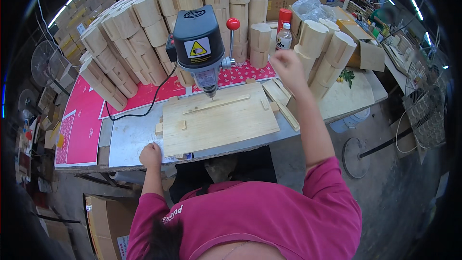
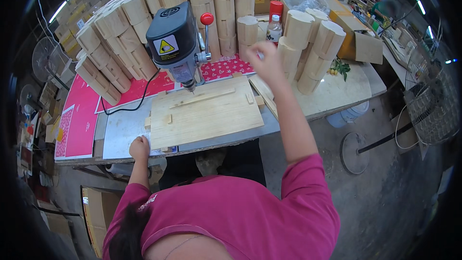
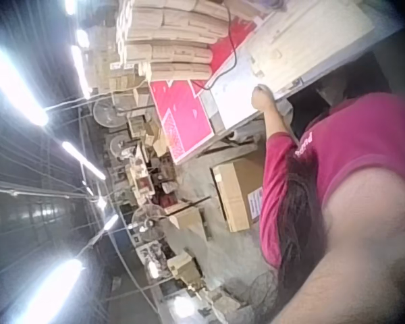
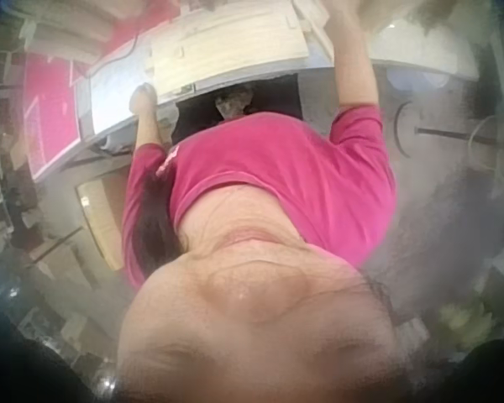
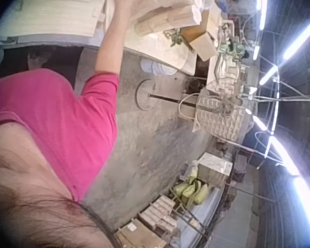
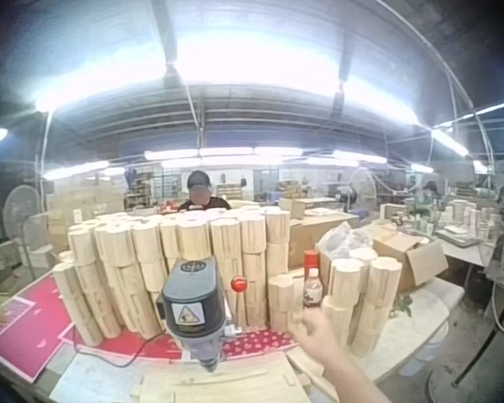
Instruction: The person is using a vertical drilling machine to mill or drill into wooden blocks, then inspecting and packing them into a cardboard box.
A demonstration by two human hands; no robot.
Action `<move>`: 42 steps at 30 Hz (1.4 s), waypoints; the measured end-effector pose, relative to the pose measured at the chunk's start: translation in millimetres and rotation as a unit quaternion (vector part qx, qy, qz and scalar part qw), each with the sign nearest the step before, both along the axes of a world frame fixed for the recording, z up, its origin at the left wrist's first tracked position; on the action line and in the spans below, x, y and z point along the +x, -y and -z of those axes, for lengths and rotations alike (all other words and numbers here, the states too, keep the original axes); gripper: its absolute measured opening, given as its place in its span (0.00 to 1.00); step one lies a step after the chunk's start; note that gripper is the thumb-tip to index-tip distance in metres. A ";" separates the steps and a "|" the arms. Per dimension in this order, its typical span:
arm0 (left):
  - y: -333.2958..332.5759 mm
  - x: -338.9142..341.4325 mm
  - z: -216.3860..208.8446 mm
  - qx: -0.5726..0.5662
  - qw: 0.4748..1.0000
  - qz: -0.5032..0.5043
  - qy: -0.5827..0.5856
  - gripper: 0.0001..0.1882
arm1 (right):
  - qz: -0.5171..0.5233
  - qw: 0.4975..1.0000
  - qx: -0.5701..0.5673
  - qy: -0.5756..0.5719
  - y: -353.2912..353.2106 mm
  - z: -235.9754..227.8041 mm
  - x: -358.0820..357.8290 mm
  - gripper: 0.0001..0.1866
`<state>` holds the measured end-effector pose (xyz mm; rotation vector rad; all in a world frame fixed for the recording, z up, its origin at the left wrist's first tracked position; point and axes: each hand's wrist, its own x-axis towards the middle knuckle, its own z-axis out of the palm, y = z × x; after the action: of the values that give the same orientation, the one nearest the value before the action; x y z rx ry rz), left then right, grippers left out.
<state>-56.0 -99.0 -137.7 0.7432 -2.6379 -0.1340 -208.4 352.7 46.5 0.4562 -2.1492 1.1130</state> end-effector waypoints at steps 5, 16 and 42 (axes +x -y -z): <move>-3.3 0.7 -0.9 -0.002 1.000 0.009 -0.026 0.17 | 0.182 0.982 0.013 0.046 -12.3 0.9 -140.8 0.20; -2.1 -0.3 0.1 0.014 0.990 0.058 -0.124 0.18 | 0.210 0.956 0.037 0.200 -37.2 68.3 -289.4 0.47; -169.2 16.8 -96.2 0.676 0.654 0.309 -0.139 0.28 | -0.224 0.730 -0.516 0.388 117.0 75.0 148.4 0.39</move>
<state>-39.1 70.2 -41.5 0.0269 -1.9253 -2.3132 -60.0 235.6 -28.5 -0.0844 -1.5634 2.9105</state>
